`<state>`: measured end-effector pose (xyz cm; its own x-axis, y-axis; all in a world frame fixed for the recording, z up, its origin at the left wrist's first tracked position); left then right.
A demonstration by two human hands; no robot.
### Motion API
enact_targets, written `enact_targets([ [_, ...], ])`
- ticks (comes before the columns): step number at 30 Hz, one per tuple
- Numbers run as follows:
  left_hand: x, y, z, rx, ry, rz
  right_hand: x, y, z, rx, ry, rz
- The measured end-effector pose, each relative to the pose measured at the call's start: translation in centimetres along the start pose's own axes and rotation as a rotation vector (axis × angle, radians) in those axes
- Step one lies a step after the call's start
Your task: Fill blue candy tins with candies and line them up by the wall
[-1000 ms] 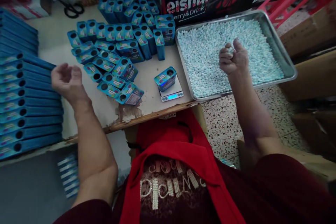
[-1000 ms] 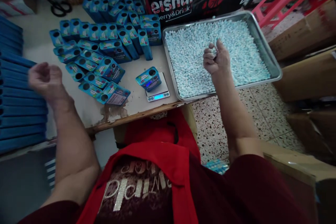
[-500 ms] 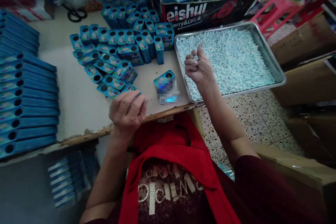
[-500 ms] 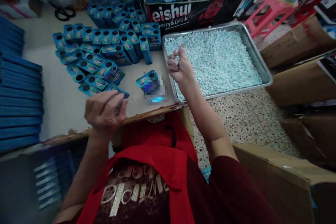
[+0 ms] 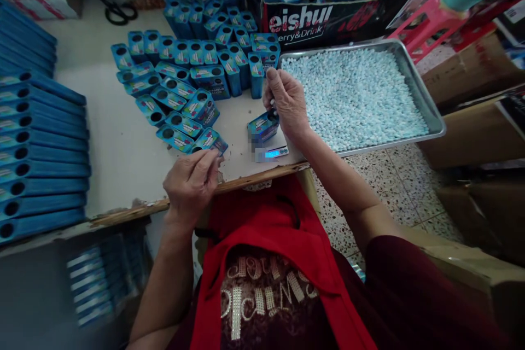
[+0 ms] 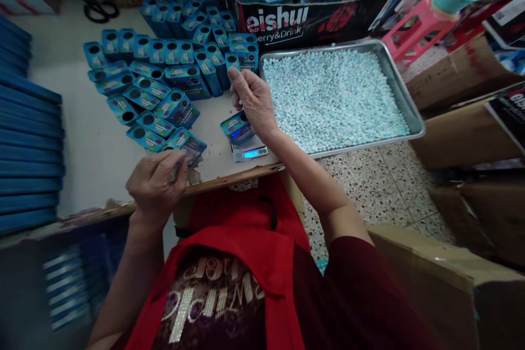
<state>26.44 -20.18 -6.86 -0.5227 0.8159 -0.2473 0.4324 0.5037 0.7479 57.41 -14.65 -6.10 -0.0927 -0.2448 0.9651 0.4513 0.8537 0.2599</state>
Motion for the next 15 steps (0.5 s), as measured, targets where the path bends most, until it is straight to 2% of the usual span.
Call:
enact_targets([
  [2,-0.2,0.0,0.0,-0.01,0.008,0.021,0.0,0.1,0.1,0.003,-0.069,-0.016],
  [6,1.0,-0.2,0.6,0.064,-0.027,-0.07,-0.1,0.3,0.1,0.032,-0.164,-0.002],
  [10,1.7,-0.5,1.0,0.097,-0.039,-0.099,-0.6,0.8,-0.8,-0.012,-0.16,0.067],
  [15,0.4,0.8,1.0,0.068,-0.065,-0.057,-1.2,2.2,-2.9,-0.052,-0.102,0.167],
])
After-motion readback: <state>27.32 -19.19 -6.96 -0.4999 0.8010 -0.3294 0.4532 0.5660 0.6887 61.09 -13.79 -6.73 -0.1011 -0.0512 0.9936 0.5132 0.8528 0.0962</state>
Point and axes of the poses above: each hand's wrist, its own y-axis towards the middle knuckle, its own z-axis out of the palm, x = y × z, the point moved 9 cm from there along y, towards the middle knuckle, and after that the axes turned 3 degrees about -z, right-handed, at the moved point
